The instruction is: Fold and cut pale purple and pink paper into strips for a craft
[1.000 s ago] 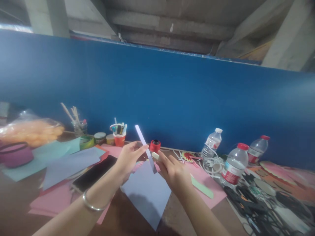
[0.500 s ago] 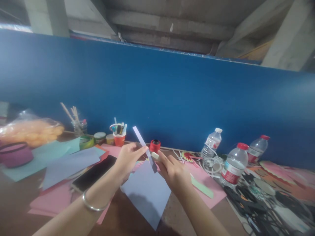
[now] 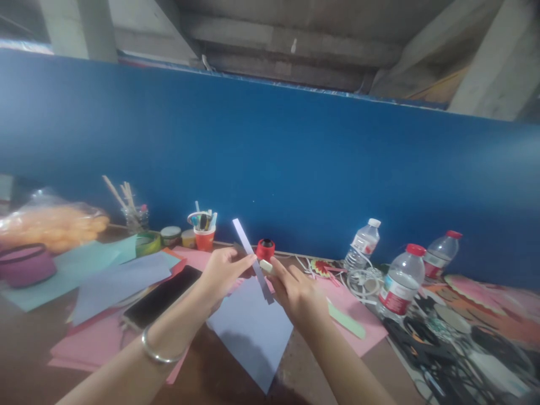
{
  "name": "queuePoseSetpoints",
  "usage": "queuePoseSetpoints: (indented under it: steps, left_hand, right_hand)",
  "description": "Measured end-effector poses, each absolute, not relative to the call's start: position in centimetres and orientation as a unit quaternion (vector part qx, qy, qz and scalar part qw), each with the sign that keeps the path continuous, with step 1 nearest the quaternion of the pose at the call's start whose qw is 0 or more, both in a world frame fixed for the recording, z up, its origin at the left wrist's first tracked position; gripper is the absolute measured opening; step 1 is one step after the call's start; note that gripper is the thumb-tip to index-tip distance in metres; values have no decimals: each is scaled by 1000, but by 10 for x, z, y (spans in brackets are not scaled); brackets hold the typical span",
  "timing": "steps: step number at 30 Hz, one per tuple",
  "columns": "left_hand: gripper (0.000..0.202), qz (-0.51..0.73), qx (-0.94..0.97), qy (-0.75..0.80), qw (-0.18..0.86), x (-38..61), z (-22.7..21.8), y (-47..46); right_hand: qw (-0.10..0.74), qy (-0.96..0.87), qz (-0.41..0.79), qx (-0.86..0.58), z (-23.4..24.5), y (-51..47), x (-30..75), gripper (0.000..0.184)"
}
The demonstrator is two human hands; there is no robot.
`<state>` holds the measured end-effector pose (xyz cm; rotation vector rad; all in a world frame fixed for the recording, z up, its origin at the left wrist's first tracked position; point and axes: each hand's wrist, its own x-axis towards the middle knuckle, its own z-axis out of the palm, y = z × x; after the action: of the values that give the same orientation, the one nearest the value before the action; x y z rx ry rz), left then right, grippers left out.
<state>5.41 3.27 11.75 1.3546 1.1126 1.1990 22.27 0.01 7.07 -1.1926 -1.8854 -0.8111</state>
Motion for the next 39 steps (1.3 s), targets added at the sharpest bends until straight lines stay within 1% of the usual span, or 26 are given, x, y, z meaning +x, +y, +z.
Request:
queuePoseSetpoints:
  steps: [6, 14, 17, 20, 28, 39]
  left_hand:
    - [25, 445, 603, 448, 488, 51, 112, 36]
    - [21, 455, 609, 398, 513, 50, 109, 39]
    - [23, 465, 601, 367, 537, 50, 110, 37]
    - [28, 475, 588, 353, 552, 51, 111, 35]
    - [25, 515, 560, 376, 530, 52, 110, 41]
    - [29, 488, 574, 422, 504, 49, 110, 42]
  right_hand:
    - [370, -729, -326, -476, 72, -1, 223, 37]
    - [365, -734, -321, -475, 73, -1, 223, 37]
    - [367, -727, -330, -477, 72, -1, 222, 35]
    - [371, -725, -327, -480, 70, 0, 222, 34]
    - [371, -736, -317, -470, 70, 1, 221, 34]
    - [369, -732, -325, -471, 70, -1, 221, 34]
